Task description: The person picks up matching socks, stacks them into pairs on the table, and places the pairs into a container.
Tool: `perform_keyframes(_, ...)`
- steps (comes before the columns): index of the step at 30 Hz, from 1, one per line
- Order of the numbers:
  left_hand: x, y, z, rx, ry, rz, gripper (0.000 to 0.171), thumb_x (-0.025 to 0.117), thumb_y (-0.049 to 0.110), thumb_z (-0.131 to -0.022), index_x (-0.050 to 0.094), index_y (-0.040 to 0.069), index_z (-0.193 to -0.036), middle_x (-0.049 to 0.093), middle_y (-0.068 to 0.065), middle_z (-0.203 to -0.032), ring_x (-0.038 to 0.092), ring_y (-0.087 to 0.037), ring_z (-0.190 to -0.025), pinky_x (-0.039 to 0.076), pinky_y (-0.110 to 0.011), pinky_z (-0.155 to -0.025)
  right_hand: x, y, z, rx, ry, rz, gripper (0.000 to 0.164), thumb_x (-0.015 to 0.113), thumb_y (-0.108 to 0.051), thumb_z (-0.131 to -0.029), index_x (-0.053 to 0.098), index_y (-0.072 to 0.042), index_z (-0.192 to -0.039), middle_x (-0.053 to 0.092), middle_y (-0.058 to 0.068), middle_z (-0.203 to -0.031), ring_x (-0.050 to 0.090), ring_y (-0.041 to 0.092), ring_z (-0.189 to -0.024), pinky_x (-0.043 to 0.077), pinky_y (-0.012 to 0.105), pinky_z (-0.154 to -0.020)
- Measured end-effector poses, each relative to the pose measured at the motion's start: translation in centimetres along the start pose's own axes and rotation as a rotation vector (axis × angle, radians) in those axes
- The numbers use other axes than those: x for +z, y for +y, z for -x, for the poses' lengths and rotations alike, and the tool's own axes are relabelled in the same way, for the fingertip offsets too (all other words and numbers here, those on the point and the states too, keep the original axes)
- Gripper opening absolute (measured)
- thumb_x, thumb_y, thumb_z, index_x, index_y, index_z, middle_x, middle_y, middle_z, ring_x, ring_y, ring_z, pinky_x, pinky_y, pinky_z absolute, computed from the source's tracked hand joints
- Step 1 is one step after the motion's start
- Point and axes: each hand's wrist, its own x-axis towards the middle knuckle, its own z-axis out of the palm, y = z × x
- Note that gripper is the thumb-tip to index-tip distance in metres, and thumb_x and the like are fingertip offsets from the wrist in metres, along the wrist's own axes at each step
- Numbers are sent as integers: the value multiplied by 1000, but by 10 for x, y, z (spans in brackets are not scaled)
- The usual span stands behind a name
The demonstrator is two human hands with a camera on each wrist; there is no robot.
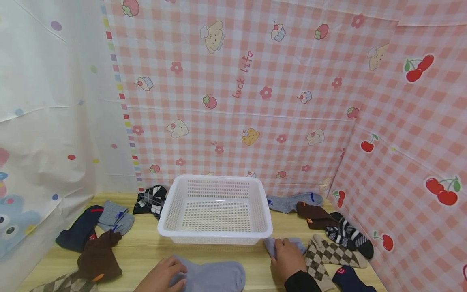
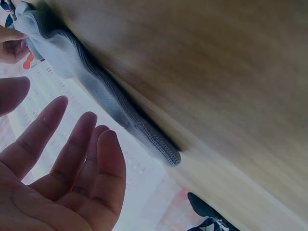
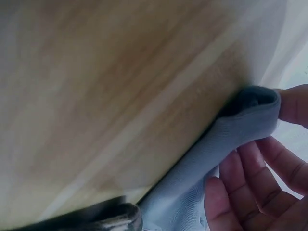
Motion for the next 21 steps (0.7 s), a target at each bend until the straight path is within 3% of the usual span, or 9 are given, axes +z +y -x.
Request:
perform_keyframes(4,0,1,0,3,1,4,25,67,35,-88,71,14,-101,58,6,-94,51,-9,-86,47,-30,-75,-1,-2,0,23,-31,-26,20,76,-15,-77,58,-11,-85,55,3,-78,54,18,-70,45,39,-62)
perform_keyframes(9,0,2,-1,-1,-3,4,24,67,34,-88,71,14,-101,58,7,-94,52,-9,-86,47,-30,-75,-4,-5,3,31,-48,-79,17,70,-8,-78,54,-13,-78,50,0,-73,47,14,-64,39,34,-58)
perform_keyframes(14,0,3,-1,-2,-4,6,24,67,34,-88,70,14,-101,59,7,-94,52,-9,-86,48,-30,-76,-9,-3,3,48,-15,-159,15,66,-8,-80,52,-12,-79,50,0,-72,45,14,-62,36,32,-54)
perform_keyframes(21,-3,3,-2,-38,-25,24,25,67,35,-87,70,15,-102,58,7,-95,52,-10,-87,48,-31,-76,-24,5,1,137,-26,-276,9,64,-12,-86,55,-9,-86,54,1,-77,48,13,-67,38,28,-56)
